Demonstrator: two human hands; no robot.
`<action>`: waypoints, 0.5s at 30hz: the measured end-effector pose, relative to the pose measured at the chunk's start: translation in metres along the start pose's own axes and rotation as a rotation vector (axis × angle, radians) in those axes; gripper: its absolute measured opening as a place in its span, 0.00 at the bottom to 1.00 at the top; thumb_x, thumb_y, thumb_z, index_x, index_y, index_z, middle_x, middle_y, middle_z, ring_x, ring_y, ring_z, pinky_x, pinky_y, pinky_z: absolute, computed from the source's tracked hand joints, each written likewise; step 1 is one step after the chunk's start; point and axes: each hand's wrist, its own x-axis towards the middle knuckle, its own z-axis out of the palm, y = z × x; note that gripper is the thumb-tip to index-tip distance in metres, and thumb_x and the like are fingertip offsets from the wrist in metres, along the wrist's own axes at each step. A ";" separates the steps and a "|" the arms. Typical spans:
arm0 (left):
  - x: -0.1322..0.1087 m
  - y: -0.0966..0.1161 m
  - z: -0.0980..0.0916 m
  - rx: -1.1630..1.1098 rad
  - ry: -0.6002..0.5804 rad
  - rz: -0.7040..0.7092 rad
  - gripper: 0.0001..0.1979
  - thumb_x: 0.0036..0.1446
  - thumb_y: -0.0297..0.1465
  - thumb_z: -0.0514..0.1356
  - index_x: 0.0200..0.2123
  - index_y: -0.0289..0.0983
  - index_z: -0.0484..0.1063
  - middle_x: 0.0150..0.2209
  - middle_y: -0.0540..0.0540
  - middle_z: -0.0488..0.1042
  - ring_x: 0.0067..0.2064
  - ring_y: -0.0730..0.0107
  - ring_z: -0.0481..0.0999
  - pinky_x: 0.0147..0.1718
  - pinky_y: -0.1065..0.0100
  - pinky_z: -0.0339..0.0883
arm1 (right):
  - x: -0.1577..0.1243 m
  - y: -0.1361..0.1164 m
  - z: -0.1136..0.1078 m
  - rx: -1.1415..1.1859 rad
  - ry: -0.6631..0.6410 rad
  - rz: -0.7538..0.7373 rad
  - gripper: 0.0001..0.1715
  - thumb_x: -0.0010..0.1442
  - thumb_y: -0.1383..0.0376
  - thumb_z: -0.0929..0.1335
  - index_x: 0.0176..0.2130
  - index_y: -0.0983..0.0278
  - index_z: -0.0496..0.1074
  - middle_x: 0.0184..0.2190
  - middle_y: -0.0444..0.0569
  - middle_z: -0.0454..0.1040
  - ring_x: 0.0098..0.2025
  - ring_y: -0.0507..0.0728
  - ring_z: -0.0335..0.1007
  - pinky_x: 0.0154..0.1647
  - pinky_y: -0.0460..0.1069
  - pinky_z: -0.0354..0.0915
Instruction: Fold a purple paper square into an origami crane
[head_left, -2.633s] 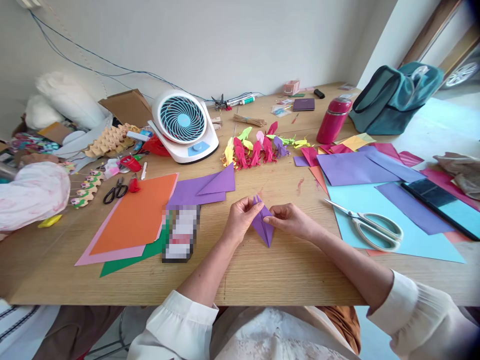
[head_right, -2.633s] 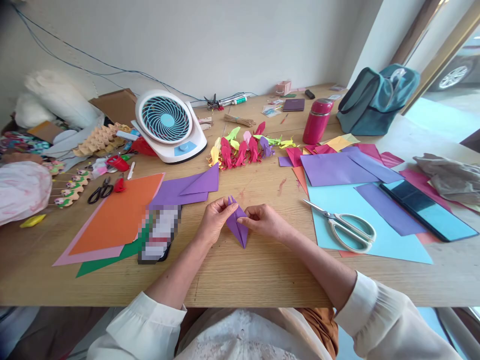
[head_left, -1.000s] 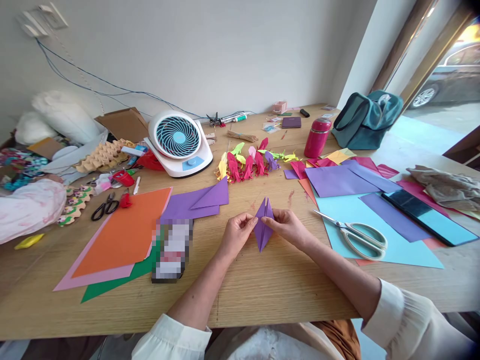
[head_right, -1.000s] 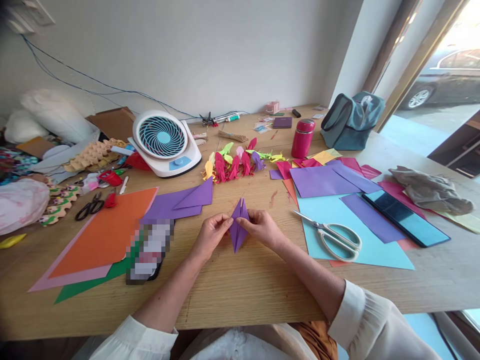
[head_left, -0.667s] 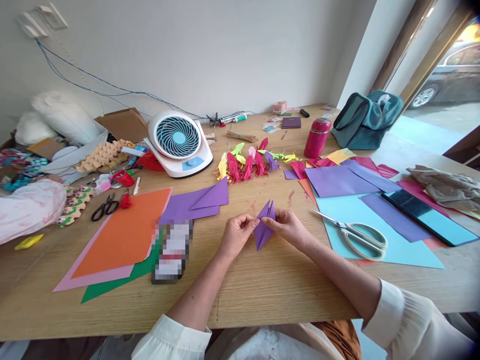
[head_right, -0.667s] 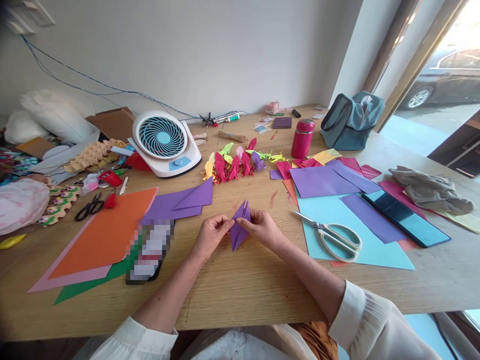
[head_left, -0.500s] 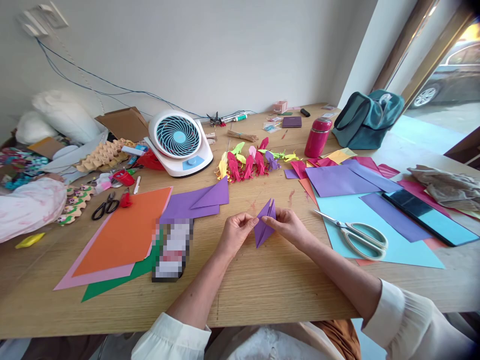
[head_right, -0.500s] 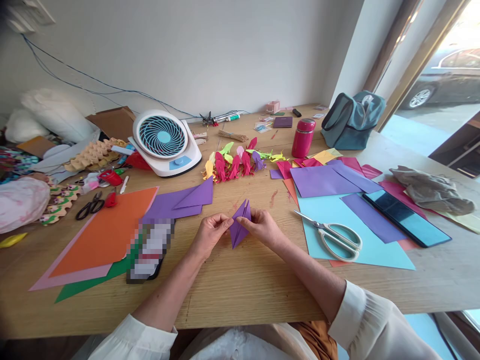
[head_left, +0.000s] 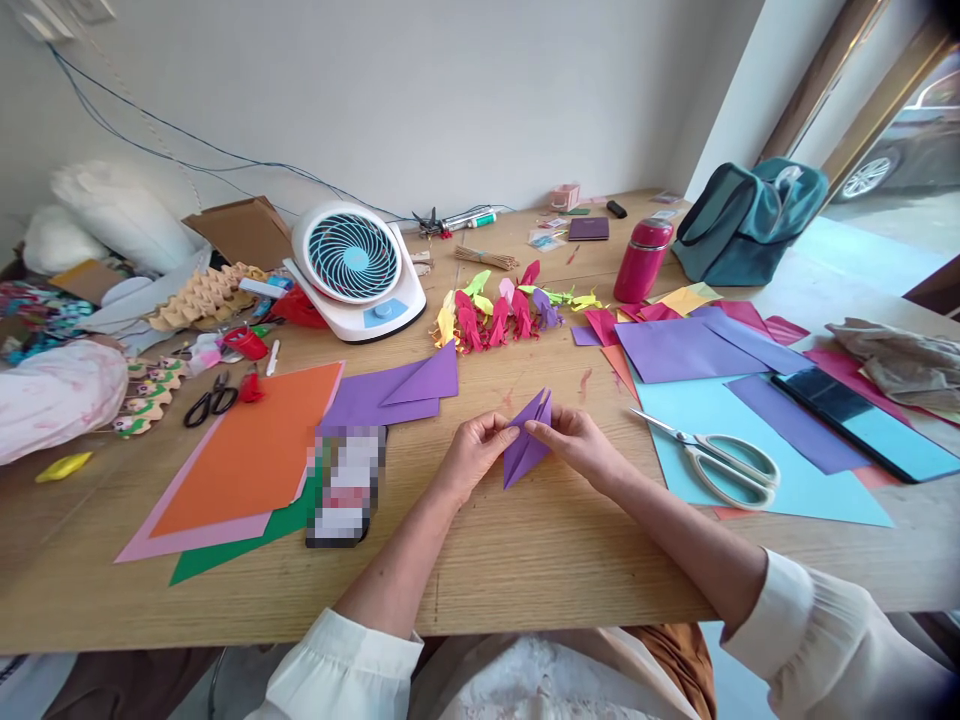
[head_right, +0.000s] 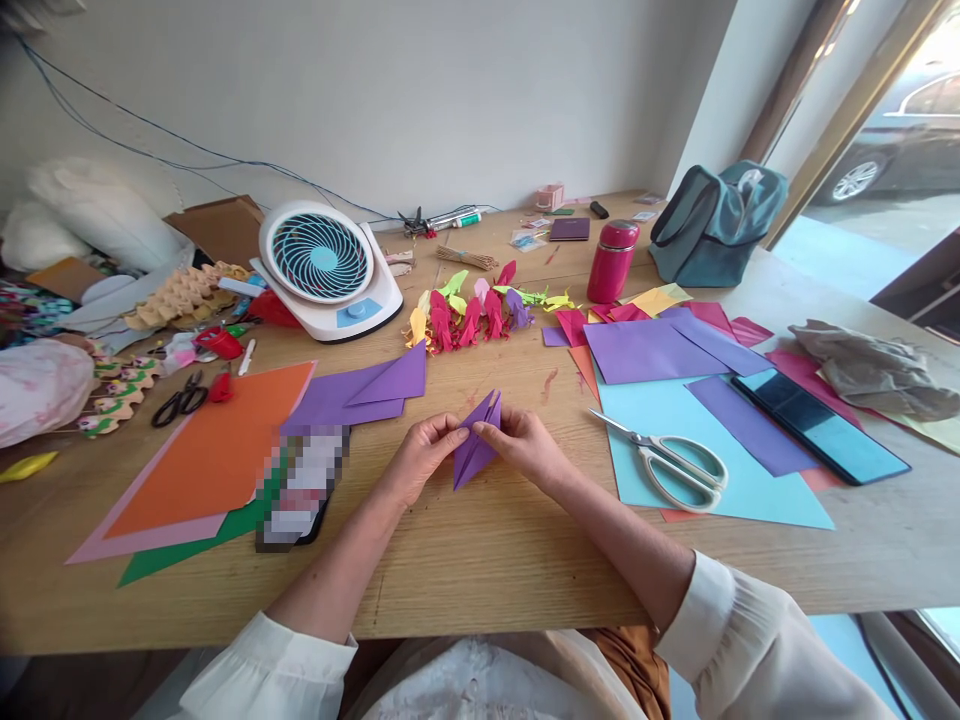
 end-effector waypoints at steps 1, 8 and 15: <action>0.000 0.001 -0.001 -0.002 -0.010 -0.004 0.19 0.51 0.45 0.68 0.27 0.35 0.70 0.24 0.54 0.67 0.27 0.76 0.64 0.30 0.73 0.58 | -0.001 -0.002 0.000 0.011 0.005 -0.002 0.28 0.56 0.43 0.71 0.38 0.65 0.75 0.34 0.49 0.77 0.35 0.56 0.71 0.40 0.51 0.67; 0.001 0.004 -0.006 0.015 -0.037 0.018 0.16 0.51 0.42 0.68 0.31 0.35 0.72 0.29 0.52 0.73 0.30 0.74 0.70 0.34 0.72 0.63 | -0.004 -0.008 0.000 0.029 0.014 0.020 0.23 0.57 0.46 0.71 0.36 0.64 0.70 0.32 0.47 0.73 0.32 0.53 0.66 0.35 0.49 0.65; -0.001 0.002 -0.014 0.146 -0.117 -0.026 0.15 0.53 0.40 0.68 0.38 0.35 0.75 0.34 0.47 0.78 0.33 0.71 0.75 0.35 0.71 0.65 | -0.050 0.009 -0.009 -0.149 0.113 -0.030 0.34 0.61 0.51 0.70 0.60 0.60 0.57 0.38 0.50 0.77 0.35 0.56 0.73 0.35 0.52 0.69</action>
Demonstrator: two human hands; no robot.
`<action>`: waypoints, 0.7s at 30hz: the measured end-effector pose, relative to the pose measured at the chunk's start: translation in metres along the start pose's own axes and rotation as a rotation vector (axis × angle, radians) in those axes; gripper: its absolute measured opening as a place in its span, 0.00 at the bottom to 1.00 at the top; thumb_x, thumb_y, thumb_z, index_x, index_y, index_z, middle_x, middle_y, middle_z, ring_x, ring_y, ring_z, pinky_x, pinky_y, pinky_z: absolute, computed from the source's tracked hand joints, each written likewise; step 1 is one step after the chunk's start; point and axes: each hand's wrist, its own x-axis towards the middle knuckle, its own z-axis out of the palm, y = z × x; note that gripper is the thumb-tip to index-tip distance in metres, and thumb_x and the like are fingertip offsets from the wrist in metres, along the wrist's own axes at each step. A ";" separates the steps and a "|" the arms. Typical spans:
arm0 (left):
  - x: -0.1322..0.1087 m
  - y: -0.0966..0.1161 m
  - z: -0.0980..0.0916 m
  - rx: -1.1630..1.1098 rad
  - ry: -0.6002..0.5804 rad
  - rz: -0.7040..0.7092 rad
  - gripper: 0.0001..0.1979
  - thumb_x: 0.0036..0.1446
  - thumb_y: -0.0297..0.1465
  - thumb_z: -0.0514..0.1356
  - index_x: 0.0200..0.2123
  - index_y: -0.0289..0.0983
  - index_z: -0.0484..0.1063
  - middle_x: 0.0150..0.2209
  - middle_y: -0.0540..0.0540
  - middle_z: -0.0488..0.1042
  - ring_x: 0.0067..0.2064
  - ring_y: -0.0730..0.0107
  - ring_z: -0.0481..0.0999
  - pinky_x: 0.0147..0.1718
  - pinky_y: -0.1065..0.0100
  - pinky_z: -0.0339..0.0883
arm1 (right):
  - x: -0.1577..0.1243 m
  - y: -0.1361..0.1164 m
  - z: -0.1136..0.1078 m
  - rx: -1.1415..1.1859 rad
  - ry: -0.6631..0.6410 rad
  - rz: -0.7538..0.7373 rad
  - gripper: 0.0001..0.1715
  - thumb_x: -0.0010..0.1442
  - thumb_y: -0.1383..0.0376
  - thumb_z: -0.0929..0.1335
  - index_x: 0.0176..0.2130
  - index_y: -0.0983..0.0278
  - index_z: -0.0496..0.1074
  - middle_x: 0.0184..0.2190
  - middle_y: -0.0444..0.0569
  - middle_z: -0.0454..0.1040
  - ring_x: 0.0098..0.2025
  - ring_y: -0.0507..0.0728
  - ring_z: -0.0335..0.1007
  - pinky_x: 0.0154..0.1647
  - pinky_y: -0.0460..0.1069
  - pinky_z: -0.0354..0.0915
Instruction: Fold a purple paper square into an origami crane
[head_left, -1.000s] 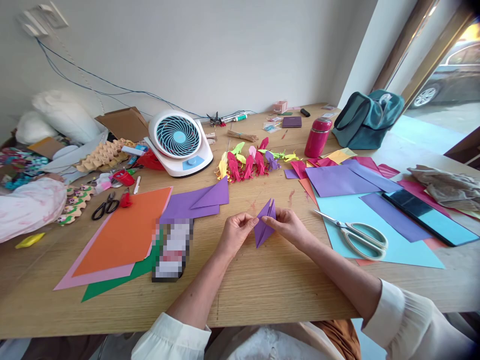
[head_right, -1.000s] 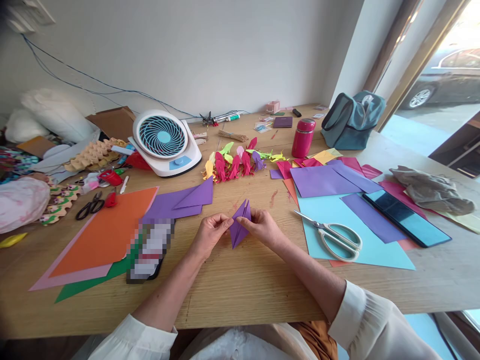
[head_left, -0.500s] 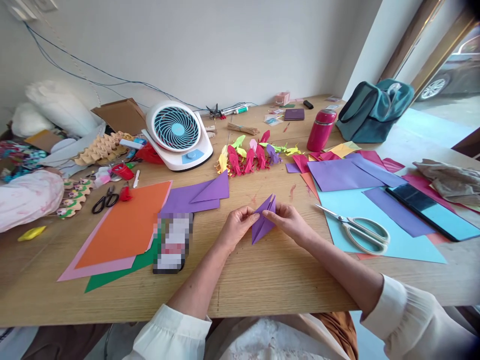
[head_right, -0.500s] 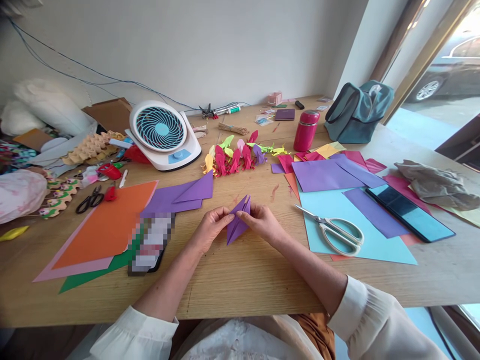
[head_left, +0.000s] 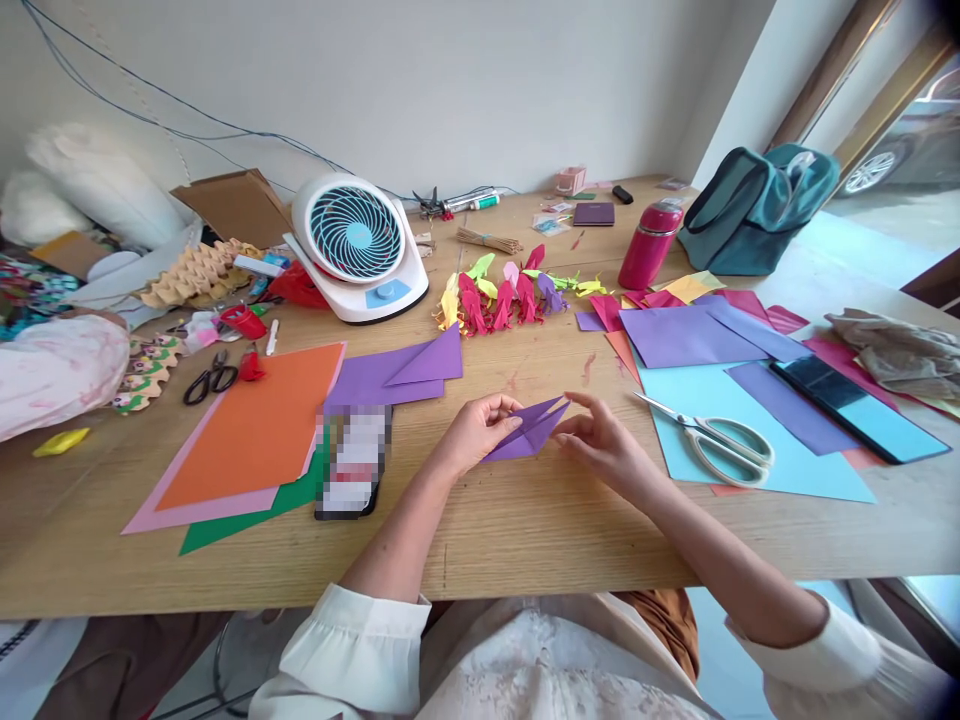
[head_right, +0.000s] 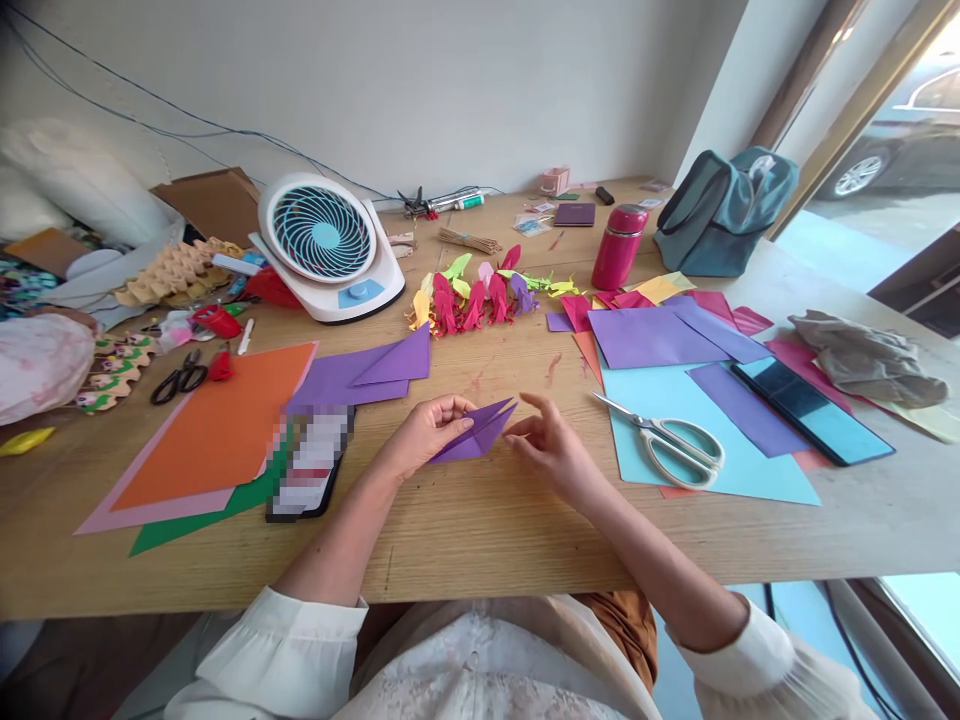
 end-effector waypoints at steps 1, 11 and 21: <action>-0.001 0.000 0.000 0.011 -0.017 -0.010 0.15 0.54 0.39 0.67 0.40 0.35 0.75 0.33 0.47 0.78 0.33 0.71 0.75 0.34 0.72 0.65 | -0.010 0.001 -0.004 -0.139 0.095 -0.066 0.36 0.63 0.53 0.69 0.63 0.58 0.55 0.43 0.52 0.76 0.36 0.57 0.73 0.35 0.53 0.70; -0.008 -0.004 0.016 0.112 -0.272 -0.040 0.11 0.57 0.36 0.63 0.39 0.36 0.67 0.26 0.54 0.70 0.27 0.76 0.68 0.26 0.75 0.58 | -0.051 -0.016 -0.009 -1.220 0.055 -0.910 0.14 0.65 0.72 0.69 0.51 0.63 0.71 0.52 0.55 0.76 0.50 0.62 0.70 0.43 0.56 0.63; -0.026 -0.001 0.038 0.684 -0.106 0.248 0.05 0.57 0.25 0.64 0.36 0.37 0.73 0.36 0.49 0.75 0.40 0.68 0.73 0.40 0.68 0.66 | -0.056 -0.009 -0.006 -1.172 -0.139 -0.920 0.11 0.68 0.75 0.63 0.43 0.71 0.75 0.36 0.54 0.78 0.34 0.57 0.65 0.35 0.53 0.57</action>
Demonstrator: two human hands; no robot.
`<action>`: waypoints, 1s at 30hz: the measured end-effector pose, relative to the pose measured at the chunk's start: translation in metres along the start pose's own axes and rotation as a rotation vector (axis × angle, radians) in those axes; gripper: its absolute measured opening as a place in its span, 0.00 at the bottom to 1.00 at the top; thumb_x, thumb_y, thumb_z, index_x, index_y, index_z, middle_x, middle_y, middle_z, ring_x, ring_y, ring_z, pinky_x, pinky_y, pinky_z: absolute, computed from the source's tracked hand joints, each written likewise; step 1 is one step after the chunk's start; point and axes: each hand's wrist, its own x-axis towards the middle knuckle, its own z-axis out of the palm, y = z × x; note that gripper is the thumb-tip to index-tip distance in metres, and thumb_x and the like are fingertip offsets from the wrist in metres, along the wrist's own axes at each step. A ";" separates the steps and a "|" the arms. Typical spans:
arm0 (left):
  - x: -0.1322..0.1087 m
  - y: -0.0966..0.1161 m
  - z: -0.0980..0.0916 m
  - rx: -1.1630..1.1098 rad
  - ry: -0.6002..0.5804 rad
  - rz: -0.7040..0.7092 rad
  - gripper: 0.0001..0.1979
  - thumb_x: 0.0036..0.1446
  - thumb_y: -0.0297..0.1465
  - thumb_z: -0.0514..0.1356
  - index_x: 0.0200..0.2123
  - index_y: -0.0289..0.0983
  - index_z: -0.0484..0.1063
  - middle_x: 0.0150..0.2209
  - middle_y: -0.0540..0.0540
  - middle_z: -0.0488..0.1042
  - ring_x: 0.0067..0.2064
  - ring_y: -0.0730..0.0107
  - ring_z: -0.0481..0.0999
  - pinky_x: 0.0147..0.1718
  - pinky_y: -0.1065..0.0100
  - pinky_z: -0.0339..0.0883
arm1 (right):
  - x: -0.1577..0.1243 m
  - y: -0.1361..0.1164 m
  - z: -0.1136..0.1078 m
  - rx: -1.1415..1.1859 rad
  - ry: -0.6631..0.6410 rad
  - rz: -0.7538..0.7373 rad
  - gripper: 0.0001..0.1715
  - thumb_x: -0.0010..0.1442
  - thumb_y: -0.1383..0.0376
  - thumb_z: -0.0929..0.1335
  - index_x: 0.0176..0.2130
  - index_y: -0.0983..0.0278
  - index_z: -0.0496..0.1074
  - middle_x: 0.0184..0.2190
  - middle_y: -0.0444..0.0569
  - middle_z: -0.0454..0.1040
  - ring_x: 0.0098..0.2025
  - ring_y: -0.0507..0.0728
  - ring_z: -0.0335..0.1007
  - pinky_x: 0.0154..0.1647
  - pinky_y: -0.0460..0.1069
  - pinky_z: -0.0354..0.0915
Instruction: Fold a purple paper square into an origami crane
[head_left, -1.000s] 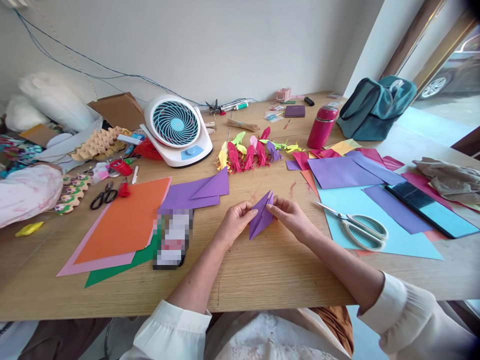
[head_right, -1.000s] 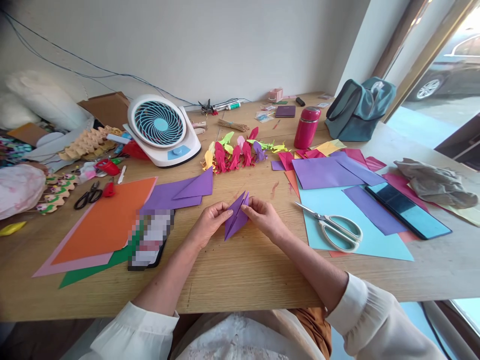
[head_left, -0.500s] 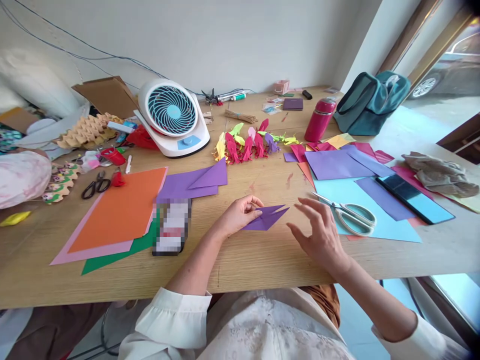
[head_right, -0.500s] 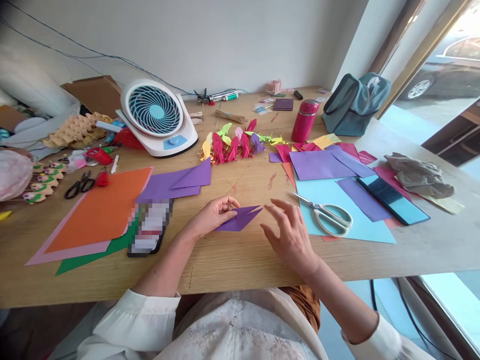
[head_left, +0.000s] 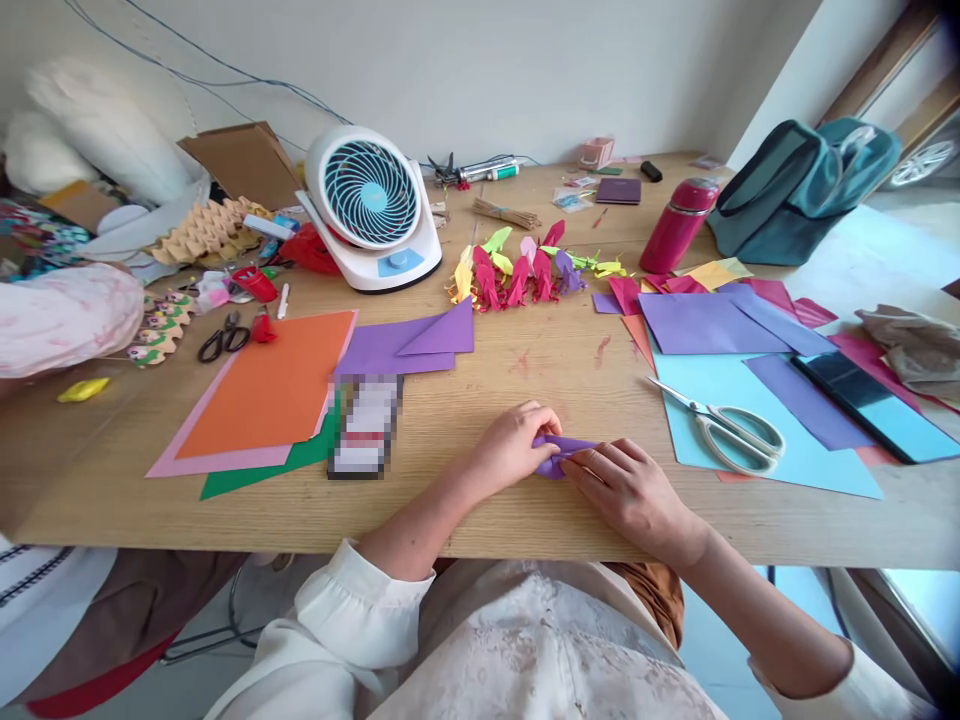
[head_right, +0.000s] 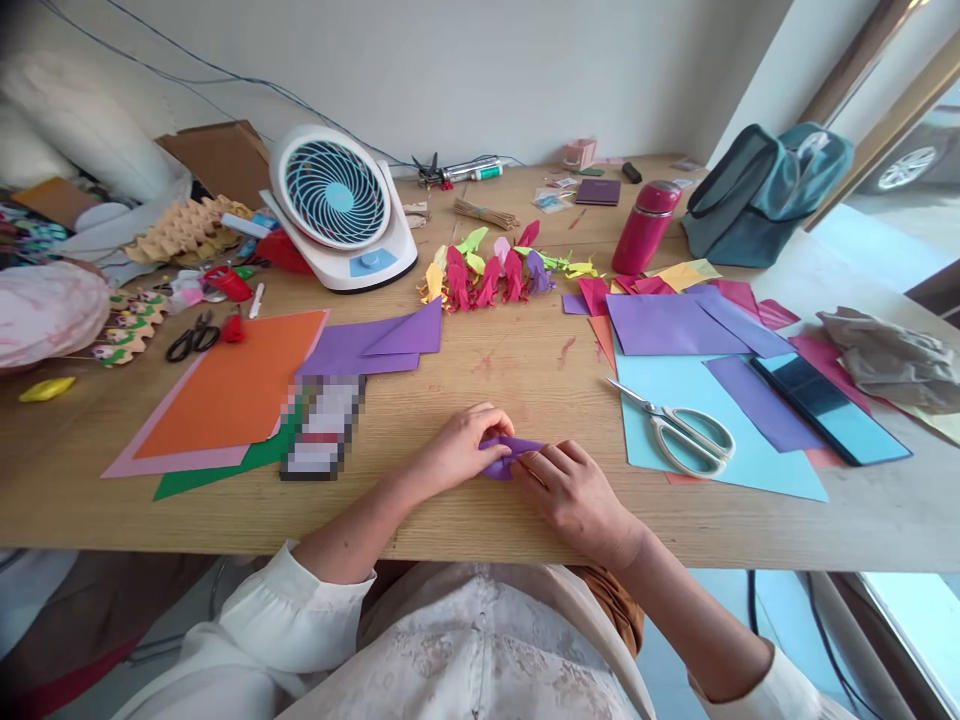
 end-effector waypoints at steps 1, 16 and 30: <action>-0.002 0.001 0.002 0.112 0.048 0.059 0.05 0.57 0.25 0.65 0.36 0.37 0.73 0.40 0.47 0.75 0.44 0.65 0.73 0.44 0.65 0.67 | 0.000 0.000 0.000 0.005 -0.018 -0.001 0.11 0.68 0.74 0.63 0.42 0.71 0.75 0.36 0.54 0.78 0.34 0.57 0.64 0.35 0.53 0.57; -0.054 0.003 0.019 0.565 0.214 0.463 0.10 0.68 0.26 0.55 0.49 0.32 0.73 0.49 0.43 0.78 0.48 0.65 0.77 0.50 0.63 0.74 | -0.002 0.000 0.003 0.031 -0.080 0.057 0.13 0.69 0.73 0.61 0.41 0.68 0.75 0.41 0.55 0.78 0.37 0.57 0.64 0.37 0.53 0.58; -0.055 0.008 0.017 0.734 0.227 0.556 0.08 0.67 0.24 0.56 0.42 0.33 0.75 0.45 0.42 0.80 0.49 0.62 0.77 0.47 0.62 0.74 | 0.000 -0.002 0.004 0.051 -0.068 0.092 0.11 0.68 0.73 0.63 0.38 0.68 0.75 0.38 0.54 0.75 0.36 0.57 0.64 0.37 0.53 0.57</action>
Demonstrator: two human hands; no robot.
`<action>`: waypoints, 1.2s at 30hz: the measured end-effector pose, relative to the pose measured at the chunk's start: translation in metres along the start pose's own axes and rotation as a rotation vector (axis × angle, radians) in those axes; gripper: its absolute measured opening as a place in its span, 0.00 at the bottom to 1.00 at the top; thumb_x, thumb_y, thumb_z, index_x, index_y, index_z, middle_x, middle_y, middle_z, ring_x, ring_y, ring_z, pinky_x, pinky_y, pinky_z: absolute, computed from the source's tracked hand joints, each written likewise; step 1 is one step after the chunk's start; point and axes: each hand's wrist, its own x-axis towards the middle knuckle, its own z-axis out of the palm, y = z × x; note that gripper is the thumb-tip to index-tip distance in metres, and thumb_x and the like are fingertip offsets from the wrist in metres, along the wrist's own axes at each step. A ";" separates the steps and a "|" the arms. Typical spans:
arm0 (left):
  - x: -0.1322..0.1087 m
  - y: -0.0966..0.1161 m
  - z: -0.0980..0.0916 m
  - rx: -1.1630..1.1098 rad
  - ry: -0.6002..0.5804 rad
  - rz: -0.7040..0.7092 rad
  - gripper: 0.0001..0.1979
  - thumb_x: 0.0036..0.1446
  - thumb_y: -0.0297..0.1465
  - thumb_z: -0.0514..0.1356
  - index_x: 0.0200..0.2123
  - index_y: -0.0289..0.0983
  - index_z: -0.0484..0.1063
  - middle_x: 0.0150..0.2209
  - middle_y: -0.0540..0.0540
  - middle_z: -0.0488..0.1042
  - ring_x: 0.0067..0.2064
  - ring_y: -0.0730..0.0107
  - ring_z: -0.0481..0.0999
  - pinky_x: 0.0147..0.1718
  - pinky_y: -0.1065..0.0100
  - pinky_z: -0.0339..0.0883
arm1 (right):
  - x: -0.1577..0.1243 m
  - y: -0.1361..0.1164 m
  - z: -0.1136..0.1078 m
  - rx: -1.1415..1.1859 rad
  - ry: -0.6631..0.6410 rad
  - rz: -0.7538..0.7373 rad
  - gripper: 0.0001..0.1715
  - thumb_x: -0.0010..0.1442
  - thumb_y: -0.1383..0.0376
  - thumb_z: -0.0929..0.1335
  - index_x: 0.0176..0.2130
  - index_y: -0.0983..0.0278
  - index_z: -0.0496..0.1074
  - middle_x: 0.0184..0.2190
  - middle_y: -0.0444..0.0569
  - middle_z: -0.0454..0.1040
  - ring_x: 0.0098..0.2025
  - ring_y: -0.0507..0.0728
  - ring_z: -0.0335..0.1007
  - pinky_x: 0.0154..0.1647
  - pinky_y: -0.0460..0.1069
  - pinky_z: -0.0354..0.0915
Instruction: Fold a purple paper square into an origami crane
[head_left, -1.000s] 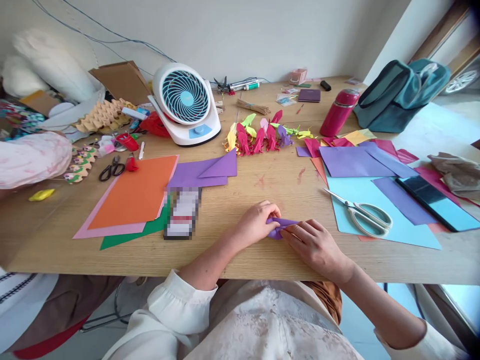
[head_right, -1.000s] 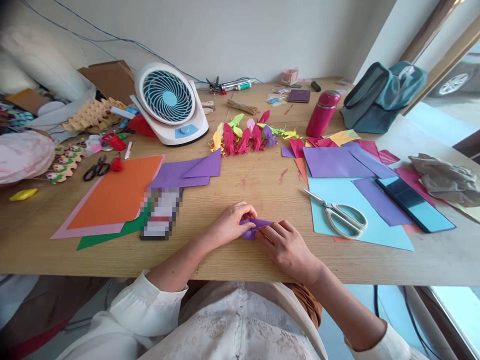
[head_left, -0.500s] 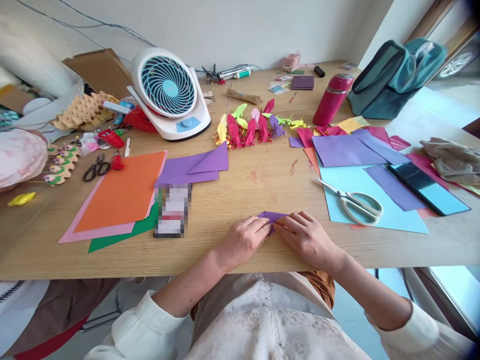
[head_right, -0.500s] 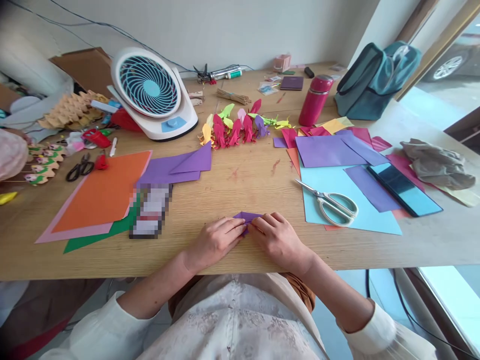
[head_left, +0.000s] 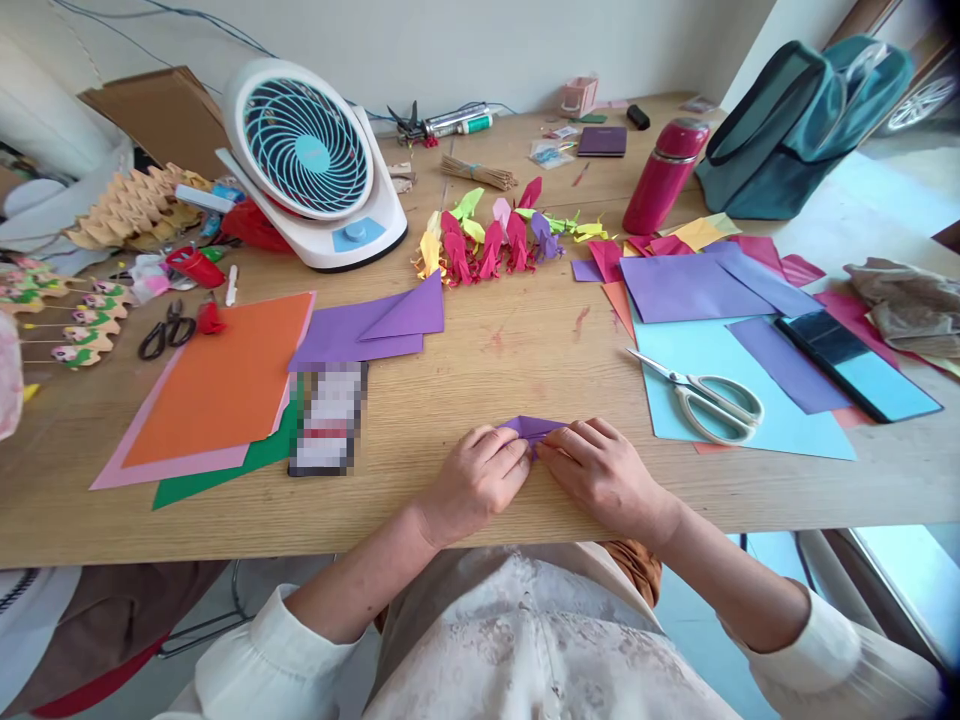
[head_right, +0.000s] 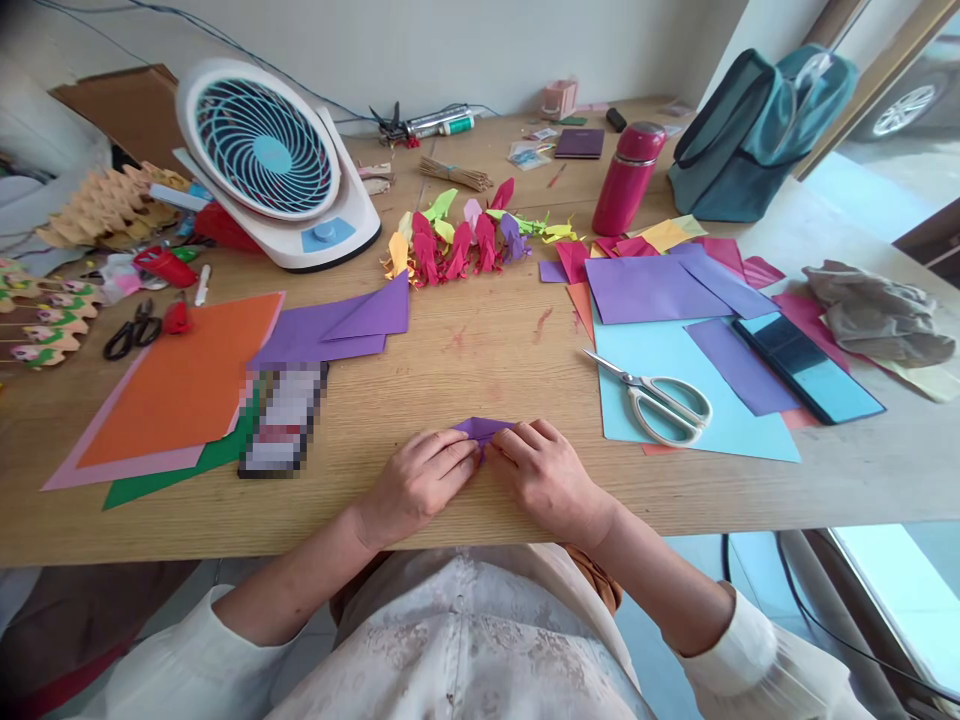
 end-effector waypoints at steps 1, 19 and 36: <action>0.000 0.000 -0.001 0.006 0.017 0.008 0.08 0.67 0.24 0.56 0.42 0.32 0.75 0.45 0.42 0.80 0.49 0.62 0.77 0.47 0.61 0.74 | 0.001 -0.001 0.000 0.005 0.007 0.002 0.11 0.68 0.73 0.63 0.38 0.67 0.75 0.37 0.54 0.75 0.36 0.57 0.64 0.36 0.53 0.57; 0.001 0.000 0.001 -0.008 0.020 -0.017 0.07 0.67 0.24 0.56 0.41 0.33 0.74 0.40 0.44 0.80 0.42 0.66 0.78 0.42 0.64 0.74 | 0.000 -0.002 -0.001 0.171 0.103 0.115 0.14 0.69 0.73 0.62 0.50 0.67 0.72 0.42 0.57 0.75 0.39 0.57 0.66 0.40 0.53 0.63; -0.001 -0.002 0.002 -0.016 0.016 0.008 0.09 0.67 0.23 0.55 0.44 0.32 0.75 0.42 0.42 0.81 0.43 0.65 0.79 0.42 0.64 0.75 | -0.011 0.004 -0.010 0.044 -0.122 0.007 0.18 0.68 0.72 0.61 0.54 0.68 0.73 0.51 0.59 0.75 0.42 0.61 0.66 0.46 0.58 0.60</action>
